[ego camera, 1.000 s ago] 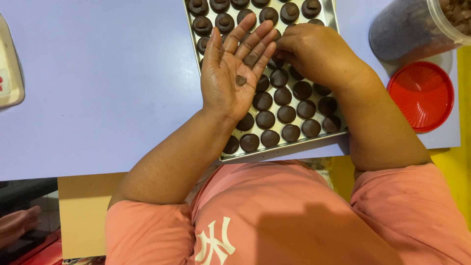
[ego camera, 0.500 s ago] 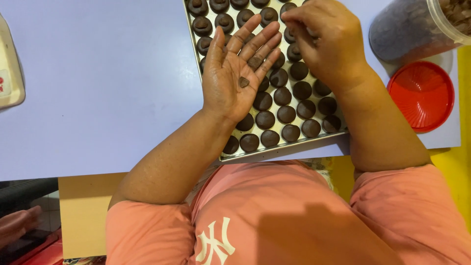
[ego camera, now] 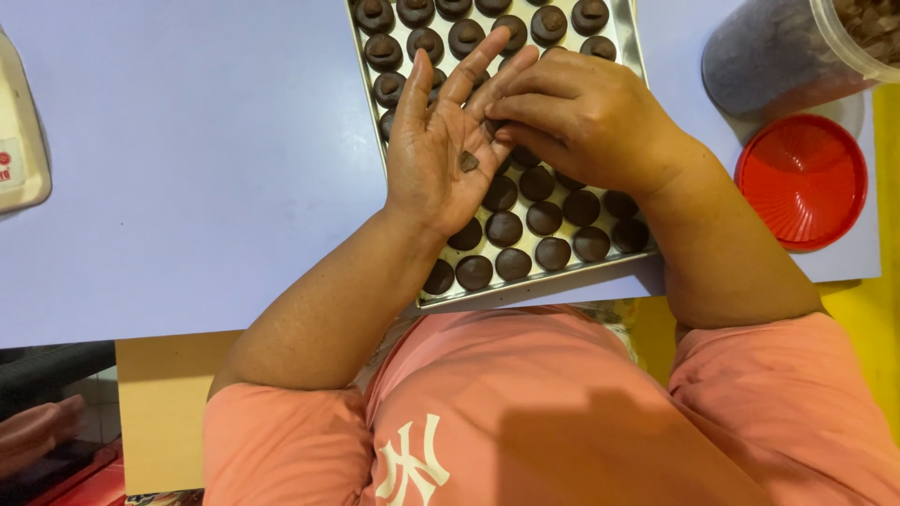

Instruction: Placing individual chocolate chips onto small chocolate balls arranged in a baking tray.

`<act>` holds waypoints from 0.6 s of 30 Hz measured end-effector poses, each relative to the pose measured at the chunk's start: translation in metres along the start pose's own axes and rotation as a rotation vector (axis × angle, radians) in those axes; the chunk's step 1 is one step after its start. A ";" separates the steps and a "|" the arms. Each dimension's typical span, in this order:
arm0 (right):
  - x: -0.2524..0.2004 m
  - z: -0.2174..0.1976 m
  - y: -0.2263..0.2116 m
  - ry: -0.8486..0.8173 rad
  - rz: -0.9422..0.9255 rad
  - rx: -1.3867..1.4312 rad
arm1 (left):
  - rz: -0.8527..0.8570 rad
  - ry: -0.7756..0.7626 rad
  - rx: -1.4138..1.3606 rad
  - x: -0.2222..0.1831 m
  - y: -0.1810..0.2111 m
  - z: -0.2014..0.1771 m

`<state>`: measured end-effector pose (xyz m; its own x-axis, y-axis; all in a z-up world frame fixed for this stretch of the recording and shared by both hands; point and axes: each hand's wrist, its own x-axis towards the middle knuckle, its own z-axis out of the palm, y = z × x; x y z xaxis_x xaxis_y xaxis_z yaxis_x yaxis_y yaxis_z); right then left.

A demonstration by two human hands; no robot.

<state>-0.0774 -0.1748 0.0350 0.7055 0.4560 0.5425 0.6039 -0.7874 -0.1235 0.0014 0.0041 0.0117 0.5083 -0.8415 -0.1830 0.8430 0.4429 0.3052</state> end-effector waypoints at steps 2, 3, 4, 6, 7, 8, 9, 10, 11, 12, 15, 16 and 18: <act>0.001 -0.001 -0.002 -0.013 0.014 0.001 | 0.006 0.002 0.020 -0.002 0.001 0.003; 0.001 -0.001 -0.003 -0.012 0.018 -0.002 | 0.001 0.001 0.021 -0.004 0.001 0.003; 0.002 -0.001 -0.003 -0.014 0.009 0.014 | 0.000 0.002 0.036 -0.004 0.001 0.004; 0.003 -0.002 -0.005 -0.014 0.007 0.021 | -0.012 -0.002 0.054 -0.003 0.001 0.004; 0.004 -0.002 -0.007 0.002 -0.011 0.087 | -0.016 0.002 0.027 -0.002 0.001 0.003; 0.005 -0.002 -0.008 0.017 -0.029 0.151 | -0.020 0.006 0.000 -0.001 0.001 0.002; 0.006 -0.002 -0.010 0.019 -0.021 0.143 | -0.030 0.000 0.002 0.000 0.000 0.000; 0.006 -0.002 -0.012 0.009 -0.044 0.137 | -0.053 -0.014 0.011 0.000 0.000 -0.003; 0.007 0.000 -0.014 -0.001 -0.067 0.131 | -0.075 -0.028 0.020 0.000 0.000 -0.005; 0.005 0.002 -0.015 -0.003 -0.066 0.130 | -0.077 -0.028 0.019 0.000 0.000 -0.003; 0.002 0.008 -0.016 -0.079 -0.078 0.207 | -0.085 0.038 0.024 -0.001 0.002 0.003; 0.002 0.008 -0.017 -0.075 -0.085 0.201 | -0.097 0.086 0.049 -0.001 0.002 0.005; 0.003 0.008 -0.018 -0.073 -0.094 0.197 | -0.109 0.135 0.074 0.000 0.000 0.003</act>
<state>-0.0830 -0.1561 0.0318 0.6634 0.5578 0.4987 0.7239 -0.6473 -0.2389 0.0011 0.0028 0.0142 0.4378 -0.8321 -0.3405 0.8818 0.3234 0.3434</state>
